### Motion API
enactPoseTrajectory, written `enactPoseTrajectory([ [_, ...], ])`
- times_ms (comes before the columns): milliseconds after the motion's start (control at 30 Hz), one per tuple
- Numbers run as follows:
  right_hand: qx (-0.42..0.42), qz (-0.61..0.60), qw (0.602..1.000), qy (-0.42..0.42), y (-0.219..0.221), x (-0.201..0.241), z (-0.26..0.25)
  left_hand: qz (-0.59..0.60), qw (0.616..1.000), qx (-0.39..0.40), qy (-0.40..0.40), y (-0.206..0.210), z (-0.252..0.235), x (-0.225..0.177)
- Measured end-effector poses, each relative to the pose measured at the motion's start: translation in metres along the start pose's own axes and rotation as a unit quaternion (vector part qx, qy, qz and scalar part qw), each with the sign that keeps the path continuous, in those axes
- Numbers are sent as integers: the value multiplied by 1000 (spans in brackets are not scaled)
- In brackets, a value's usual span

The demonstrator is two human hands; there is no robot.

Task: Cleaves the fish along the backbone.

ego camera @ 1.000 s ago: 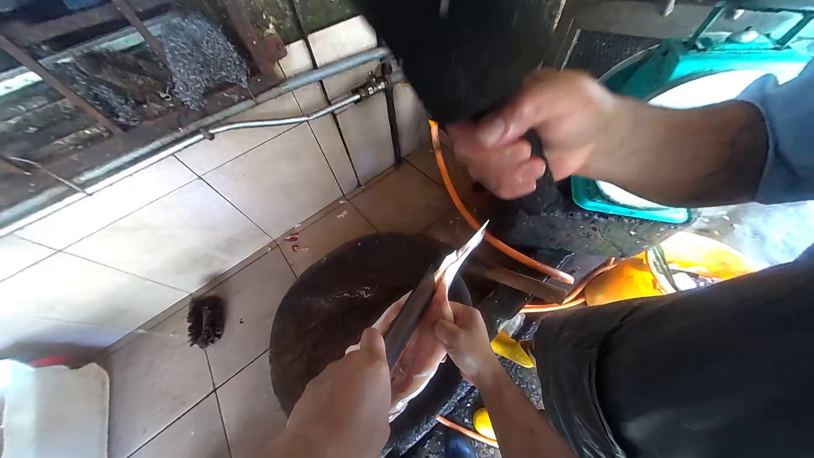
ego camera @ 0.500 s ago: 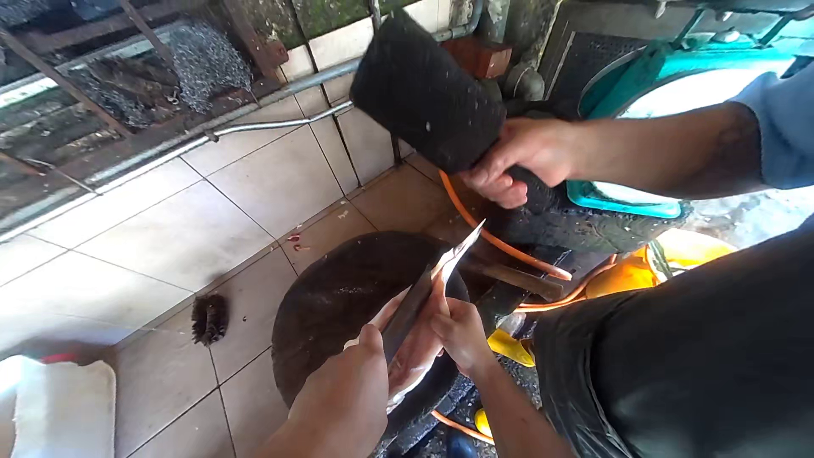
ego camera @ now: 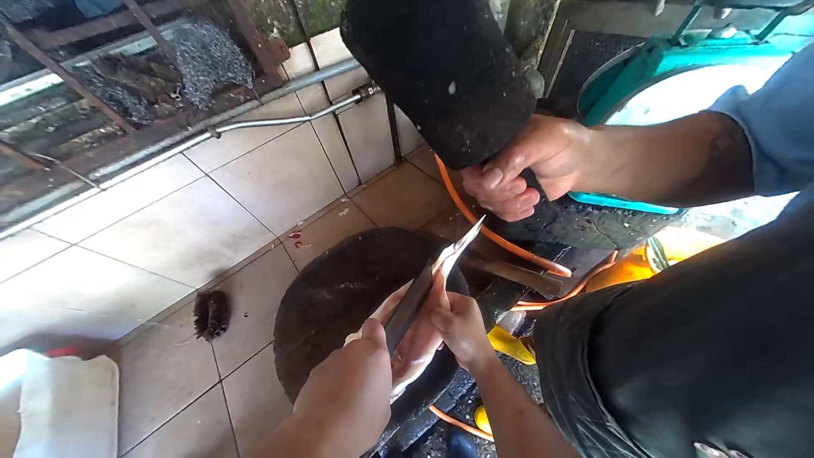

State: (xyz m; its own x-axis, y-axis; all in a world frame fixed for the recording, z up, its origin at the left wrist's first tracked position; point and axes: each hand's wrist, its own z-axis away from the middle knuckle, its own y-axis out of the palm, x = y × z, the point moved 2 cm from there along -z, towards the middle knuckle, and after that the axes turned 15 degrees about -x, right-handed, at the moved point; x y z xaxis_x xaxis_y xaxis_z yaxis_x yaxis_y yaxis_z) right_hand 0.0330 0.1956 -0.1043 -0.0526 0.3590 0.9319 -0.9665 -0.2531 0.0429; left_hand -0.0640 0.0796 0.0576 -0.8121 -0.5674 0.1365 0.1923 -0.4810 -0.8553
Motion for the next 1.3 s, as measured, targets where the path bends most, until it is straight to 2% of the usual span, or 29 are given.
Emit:
enactPoseTrajectory([
  [133, 5, 2, 1000, -16, 0, -1, 1, -10, 999, 47, -7, -33, 28, -19],
  [233, 12, 13, 1000, -16, 3, -4, 1, 4, 1000, 2, -7, 0, 9, 1],
  [400, 2, 71, 997, -32, 3, -2, 11, 17, 1000, -8, -17, 9, 0, 9],
  [500, -11, 88, 995, 46, 9, -4, 43, 17, 1000, -16, -9, 11, -3, 14],
  [567, -49, 17, 994, 100, 17, -12, 56, 18, 1000, -13, -6, 10, -5, 14],
  [667, -80, -18, 995, 48, 24, -21, 56, 19, 1000, -12, -3, 10, -5, 16],
  [733, -75, 1, 997, -12, 21, -22, 50, 19, 1000, -9, -5, 8, -5, 15],
  [800, -70, -14, 997, -38, 20, -22, 48, 17, 1000, -9, -7, 8, -5, 13],
  [933, -64, -42, 996, -35, 15, -17, 48, 37, 999, 1, -3, 6, -2, 11],
  [1100, -74, 39, 995, -55, -10, 1, 39, 82, 996, 5, 21, -3, -7, -3],
  [1300, -63, -24, 998, -9, 2, 0, 26, 83, 996, 2, 17, -4, -20, 4],
])
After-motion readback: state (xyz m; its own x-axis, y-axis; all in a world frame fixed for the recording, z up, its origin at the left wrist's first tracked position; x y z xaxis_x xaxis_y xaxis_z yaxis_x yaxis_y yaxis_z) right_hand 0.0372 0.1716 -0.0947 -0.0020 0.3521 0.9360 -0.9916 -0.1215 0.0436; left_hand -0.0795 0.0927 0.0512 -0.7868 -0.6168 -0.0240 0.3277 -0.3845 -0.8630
